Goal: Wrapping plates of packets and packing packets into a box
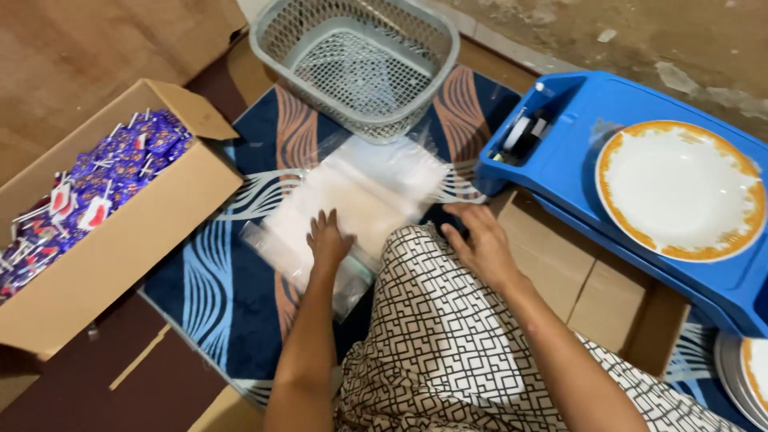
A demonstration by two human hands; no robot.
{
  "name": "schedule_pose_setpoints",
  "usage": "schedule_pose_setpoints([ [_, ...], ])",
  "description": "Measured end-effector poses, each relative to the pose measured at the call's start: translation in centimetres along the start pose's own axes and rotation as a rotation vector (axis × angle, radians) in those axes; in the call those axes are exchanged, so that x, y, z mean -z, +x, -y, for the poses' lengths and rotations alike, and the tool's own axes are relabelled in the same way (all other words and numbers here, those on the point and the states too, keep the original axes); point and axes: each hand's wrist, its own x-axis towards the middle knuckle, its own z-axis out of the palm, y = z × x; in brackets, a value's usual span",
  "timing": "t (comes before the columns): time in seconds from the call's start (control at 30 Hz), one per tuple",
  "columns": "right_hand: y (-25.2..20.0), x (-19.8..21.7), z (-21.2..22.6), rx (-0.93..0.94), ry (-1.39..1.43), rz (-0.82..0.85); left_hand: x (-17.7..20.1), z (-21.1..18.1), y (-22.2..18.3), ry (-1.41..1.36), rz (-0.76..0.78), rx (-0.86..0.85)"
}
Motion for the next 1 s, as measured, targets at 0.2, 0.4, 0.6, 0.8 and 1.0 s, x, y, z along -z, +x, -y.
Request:
schedule_pose_setpoints([
  [0.2,0.2,-2.4,0.8,-0.149,0.134,0.148,-10.5,7.2,2.7,0.096,-0.495,-0.147],
  [0.4,-1.9,-0.7,-1.2,-0.224,0.140,0.146,-8.0,5.9,4.8,-0.319,-0.223,0.005],
  [0.6,-2.0,0.4,-1.8,-0.467,0.279,0.035,6.2,-4.6,3.1,-0.638,-0.228,-0.195],
  [0.8,0.5,1.3,-1.5,-0.601,0.628,0.012,13.8,-18.5,-0.3,-1.120,-0.125,-0.518],
  [1.0,3.3,4.9,1.1,-0.570,0.889,-0.194,13.2,-28.3,-2.6,-1.199,-0.087,-0.838],
])
